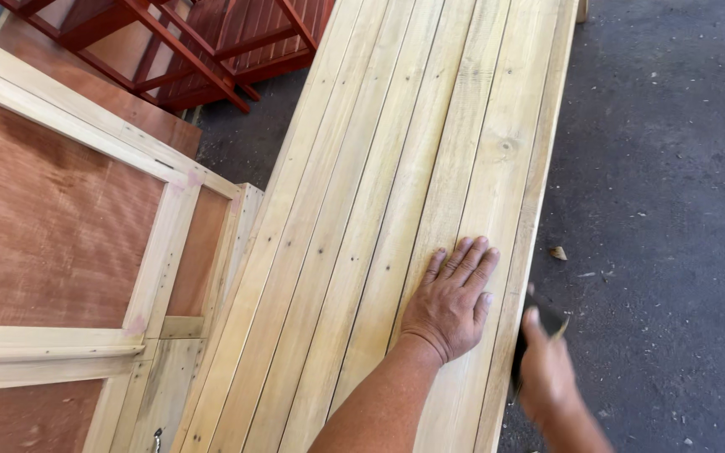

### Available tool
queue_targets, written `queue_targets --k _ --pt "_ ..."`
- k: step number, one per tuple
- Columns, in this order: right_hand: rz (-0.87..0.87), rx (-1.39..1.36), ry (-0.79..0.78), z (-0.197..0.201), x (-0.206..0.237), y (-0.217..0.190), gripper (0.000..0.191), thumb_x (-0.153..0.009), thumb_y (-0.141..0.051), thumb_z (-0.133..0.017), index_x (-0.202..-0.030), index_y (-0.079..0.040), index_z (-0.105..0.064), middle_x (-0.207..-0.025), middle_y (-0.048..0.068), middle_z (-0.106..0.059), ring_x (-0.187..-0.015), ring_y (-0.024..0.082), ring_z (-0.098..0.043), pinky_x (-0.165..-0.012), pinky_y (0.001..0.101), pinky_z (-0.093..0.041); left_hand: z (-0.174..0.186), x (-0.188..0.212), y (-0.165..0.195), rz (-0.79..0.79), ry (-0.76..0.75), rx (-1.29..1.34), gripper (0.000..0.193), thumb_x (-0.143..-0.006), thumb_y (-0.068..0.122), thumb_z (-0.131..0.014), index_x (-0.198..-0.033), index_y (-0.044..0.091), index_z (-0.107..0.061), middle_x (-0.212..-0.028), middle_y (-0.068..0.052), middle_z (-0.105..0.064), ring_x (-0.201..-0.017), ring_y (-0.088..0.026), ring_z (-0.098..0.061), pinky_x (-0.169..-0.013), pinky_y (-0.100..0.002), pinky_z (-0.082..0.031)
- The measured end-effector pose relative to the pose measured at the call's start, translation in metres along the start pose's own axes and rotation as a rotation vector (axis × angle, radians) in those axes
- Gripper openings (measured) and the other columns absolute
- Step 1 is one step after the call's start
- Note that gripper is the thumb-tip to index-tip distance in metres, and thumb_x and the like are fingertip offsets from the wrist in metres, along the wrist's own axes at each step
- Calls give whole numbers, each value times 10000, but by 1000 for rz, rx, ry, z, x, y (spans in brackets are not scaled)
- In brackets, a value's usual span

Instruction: The person sands a slatted wooden panel resting on a work surface, using a sanding block by hand. They rub the block along the planks and edges, repositioning the panel and working across different sections of the surface throughout the clip.

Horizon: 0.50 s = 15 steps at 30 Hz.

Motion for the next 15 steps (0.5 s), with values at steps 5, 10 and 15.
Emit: queue_targets --k 5,10,15 --pt "247 2 31 25 52 84 548 -1064 -350 -415 -1498 -25 -497 -1368 222 -640 -1206 329 -628 -994 456 -503 2 -1 2 -5 16 -67 623 -1015 312 -401 -1609 159 -297 -1703 -65 -242 -1570 -227 -190 -1277 -457 -92" --pt "135 -30 24 23 38 71 553 -1037 -327 -422 -1540 -100 -467 -1448 184 -597 -1298 308 -566 -1083 452 -431 1 -1 2 6 -18 -99 626 -1009 314 -405 -1610 175 -294 -1709 -55 -237 -1585 -215 -187 -1287 -442 -90" --pt "89 -45 4 30 61 80 584 -1016 -307 -424 -1577 -146 -438 -1534 138 -537 -1380 260 -492 -1155 439 -350 -4 2 1 22 5 -86 578 -1055 319 -373 -1614 196 -293 -1709 -42 -248 -1583 -210 -196 -1299 -431 -99"
Point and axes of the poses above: each hand's wrist, its own x-axis away from the middle knuckle, its own z-axis out of the back of the hand, y = z × x, the point moved 3 cm from there along -x, towards the middle knuckle
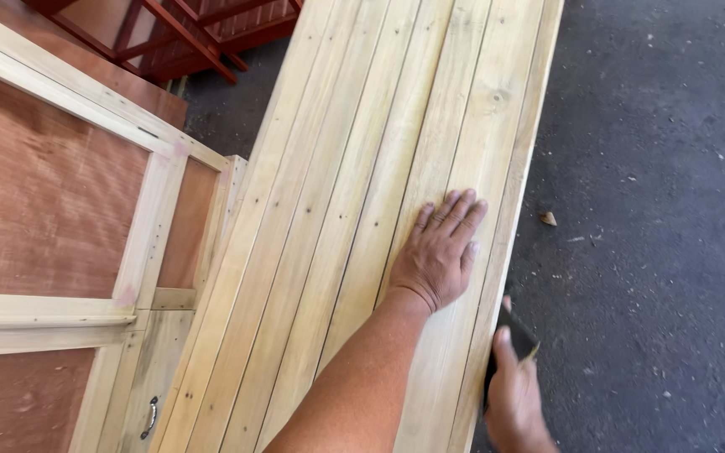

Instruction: The person sands a slatted wooden panel resting on a work surface, using a sanding block by hand. They rub the block along the planks and edges, repositioning the panel and working across different sections of the surface throughout the clip.

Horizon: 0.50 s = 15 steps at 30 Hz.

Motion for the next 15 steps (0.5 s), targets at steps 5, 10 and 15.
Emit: queue_targets --k 5,10,15 --pt "194 68 -5 5 41 18 593 -1026 -257 -431 -1580 -47 -389 -1600 96 -495 -1447 165 -461 -1187 384 -312 1 4 0 66 69 -70 610 -1026 349 -379 -1608 189 -289 -1694 -72 -236 -1567 -241 -185 -1276 -470 -97" --pt "-91 -74 -18 -13 9 -16 605 -1061 -329 -396 -1584 -29 -351 -1491 221 -552 -1351 316 -549 -1164 485 -402 1 8 -2 214 45 -107 679 -998 439 -425 -1597 146 -293 -1690 -99 -234 -1573 -277 -182 -1267 -506 -100" --pt "95 149 -48 -6 68 6 631 -1032 -330 -379 -1627 -135 -308 -1556 108 -482 -1426 201 -461 -1193 369 -292 4 8 0 219 74 -99 682 -996 445 -436 -1591 138 -308 -1676 -108 -256 -1566 -276 -194 -1261 -511 -111"
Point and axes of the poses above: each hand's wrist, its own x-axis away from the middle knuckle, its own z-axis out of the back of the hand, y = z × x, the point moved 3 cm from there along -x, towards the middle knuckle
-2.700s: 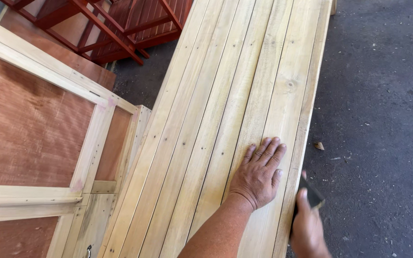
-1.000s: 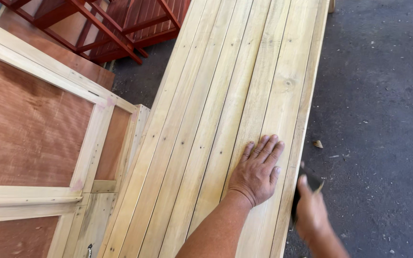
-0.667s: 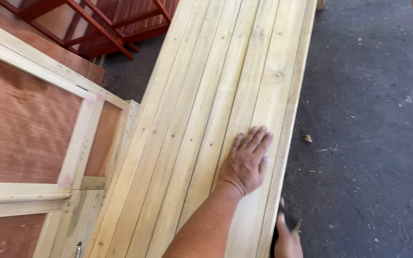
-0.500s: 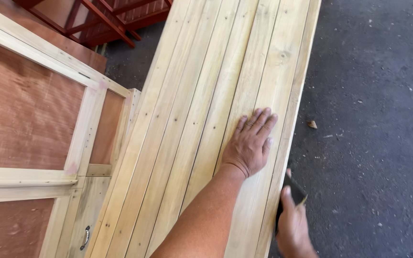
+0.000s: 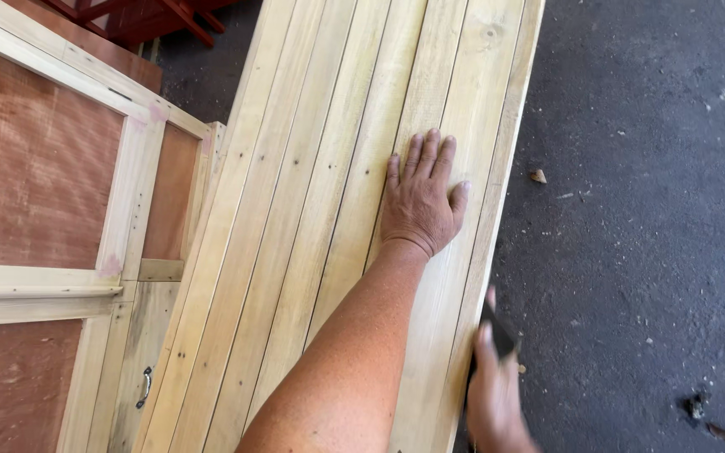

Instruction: The person sands a slatted wooden panel resting on a work surface, using a sanding block by hand. They rub the block along the planks and edges, repositioning the panel and working across different sections of the surface throughout the clip.

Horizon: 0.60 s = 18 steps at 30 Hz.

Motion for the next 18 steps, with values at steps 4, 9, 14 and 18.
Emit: queue_targets --k 4,9,14,18 --pt "6 -97 2 -4 -1 6 619 -1004 -305 -386 -1592 -113 -357 -1563 100 -499 -1404 193 -477 -1159 383 -334 1 -3 -2 8 3 29 678 -988 442 -445 -1590 154 -325 -1685 -93 -256 -1571 -267 -192 -1268 -510 -110" --pt "-148 -155 38 0 -58 -1 604 -1077 -356 -364 -1562 1 -406 -1516 240 -548 -1354 313 -537 -1138 452 -408 -4 -1 -3 -1 -3 6 658 -1011 447 -404 -1597 163 -312 -1689 -86 -244 -1573 -263 -187 -1272 -502 -106" --pt "546 179 -10 8 18 37 606 -1075 -275 -381 -1603 19 -333 -1683 237 -365 -1590 305 -301 -1270 381 -192 -8 -2 -5 -19 13 -13 638 -1036 442 -358 -1607 168 -283 -1695 -82 -238 -1578 -251 -178 -1276 -490 -99" --pt "607 555 41 -3 19 17 594 -1018 -183 -445 -1569 11 -340 -1695 253 -226 -1549 354 -247 -1212 431 -253 -7 -2 -6 -10 9 17 650 -1020 444 -382 -1597 160 -295 -1685 -79 -246 -1568 -250 -181 -1273 -493 -104"
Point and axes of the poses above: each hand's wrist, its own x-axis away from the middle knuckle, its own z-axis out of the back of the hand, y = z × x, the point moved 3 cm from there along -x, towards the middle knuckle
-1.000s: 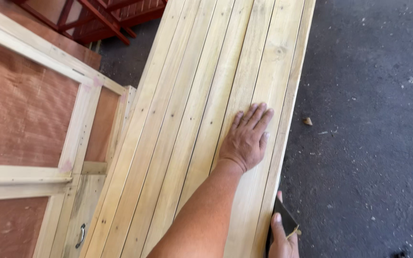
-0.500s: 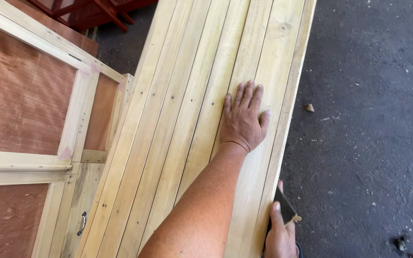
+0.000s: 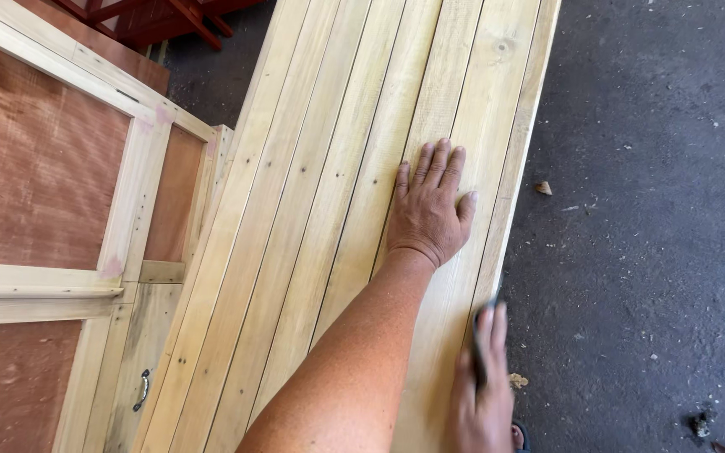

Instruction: The person sands a slatted wooden panel resting on a work surface, using a sanding block by hand. They rub the block along the planks and edges, repositioning the panel and working across different sections of the surface throughout the clip.

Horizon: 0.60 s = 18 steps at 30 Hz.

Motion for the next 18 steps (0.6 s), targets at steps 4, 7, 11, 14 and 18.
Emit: queue_targets --k 4,7,11,14,18 --pt "84 218 -46 1 -76 -14 598 -969 -110 -521 -1535 22 -383 -1667 279 -206 -1505 429 -222 -1175 481 -273 3 3 0 -3 31 87 661 -990 421 -457 -1580 142 -355 -1683 -85 -284 -1576 -262 -214 -1277 -513 -124" --pt "321 407 -41 8 -66 -14 645 -890 -41 -585 -1500 71 -406 -1637 328 -248 -1511 512 -206 -1213 526 -243 5 4 0 -18 43 123 664 -977 407 -485 -1571 128 -380 -1677 -100 -304 -1573 -280 -231 -1266 -522 -138" --pt "623 471 -109 8 -16 -5 828 -686 -123 -702 -1434 85 -414 -1533 352 -325 -1451 545 -276 -1195 599 -213 6 3 -2 -24 67 129 650 -987 399 -483 -1564 114 -389 -1670 -119 -317 -1570 -296 -232 -1263 -528 -137" --pt "546 473 -110 4 -27 1 785 -706 -64 -703 -1436 65 -443 -1547 330 -345 -1462 525 -286 -1201 570 -235 5 2 -4 -32 99 127 631 -1002 386 -474 -1567 116 -394 -1670 -119 -324 -1571 -295 -233 -1264 -533 -131" --pt "347 526 -106 -3 -72 17 798 -683 61 -670 -1455 56 -469 -1597 314 -335 -1484 530 -248 -1183 525 -279 2 2 -5 -19 69 174 615 -1016 377 -450 -1574 123 -395 -1685 -107 -320 -1582 -285 -231 -1278 -527 -123"
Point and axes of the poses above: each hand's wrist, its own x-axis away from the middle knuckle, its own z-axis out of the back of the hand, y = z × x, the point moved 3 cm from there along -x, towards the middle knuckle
